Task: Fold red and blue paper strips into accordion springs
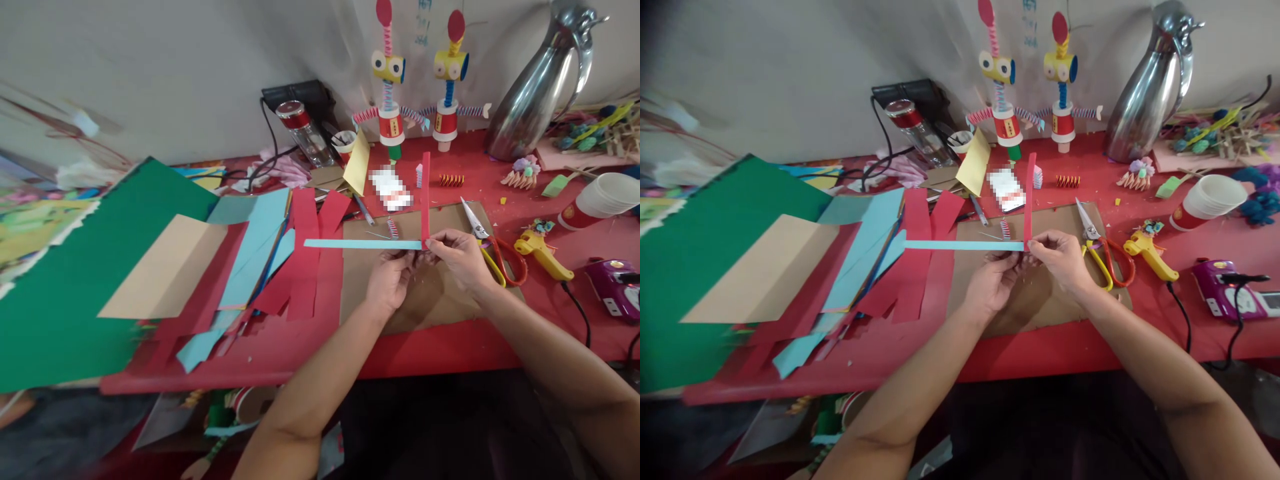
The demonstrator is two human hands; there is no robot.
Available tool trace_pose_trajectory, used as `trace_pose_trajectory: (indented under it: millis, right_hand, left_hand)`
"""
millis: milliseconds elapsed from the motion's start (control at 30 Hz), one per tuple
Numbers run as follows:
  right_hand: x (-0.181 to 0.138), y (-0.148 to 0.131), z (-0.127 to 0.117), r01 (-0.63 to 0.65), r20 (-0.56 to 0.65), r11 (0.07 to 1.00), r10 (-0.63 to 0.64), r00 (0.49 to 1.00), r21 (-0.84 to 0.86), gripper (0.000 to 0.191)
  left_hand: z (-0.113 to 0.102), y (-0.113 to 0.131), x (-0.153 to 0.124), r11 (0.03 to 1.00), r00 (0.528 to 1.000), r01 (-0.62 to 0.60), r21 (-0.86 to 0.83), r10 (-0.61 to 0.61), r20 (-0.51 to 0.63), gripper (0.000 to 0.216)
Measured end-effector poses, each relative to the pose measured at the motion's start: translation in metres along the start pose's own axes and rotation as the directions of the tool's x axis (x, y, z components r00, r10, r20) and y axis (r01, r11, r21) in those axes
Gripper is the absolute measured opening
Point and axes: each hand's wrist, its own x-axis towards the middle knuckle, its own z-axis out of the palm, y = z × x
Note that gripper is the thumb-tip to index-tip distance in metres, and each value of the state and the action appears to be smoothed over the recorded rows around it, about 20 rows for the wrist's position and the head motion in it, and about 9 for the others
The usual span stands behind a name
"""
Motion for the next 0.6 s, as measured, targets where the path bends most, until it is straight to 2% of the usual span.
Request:
trace_pose_trajectory:
  millis: [167,400,600]
  right_hand:
    - [0.0015,-0.0038,-0.0039,-0.073,0.076,0.994,0.067,0.995,0.08,0.023]
    - [-0.0003,-0.0089,-0.0041,-0.083,0.111,0.996,0.079,0.991,0.031,0.025]
    - [0.0003,-0.0092,-0.0037,-0.066,0.126,0.998,0.064,0.99,0.014,0.026]
  left_hand:
    - [-0.0022,0.0012,0.002,1.0,0.994,-0.027,0.016,0.025,0.108,0.018]
    - [-0.0064,0.0035,0.0033,0.989,0.973,-0.085,0.124,0.055,0.225,0.018]
    - [-0.0104,0.0045,0.0076,0.976,0.957,-0.152,0.156,0.106,0.268,0.023]
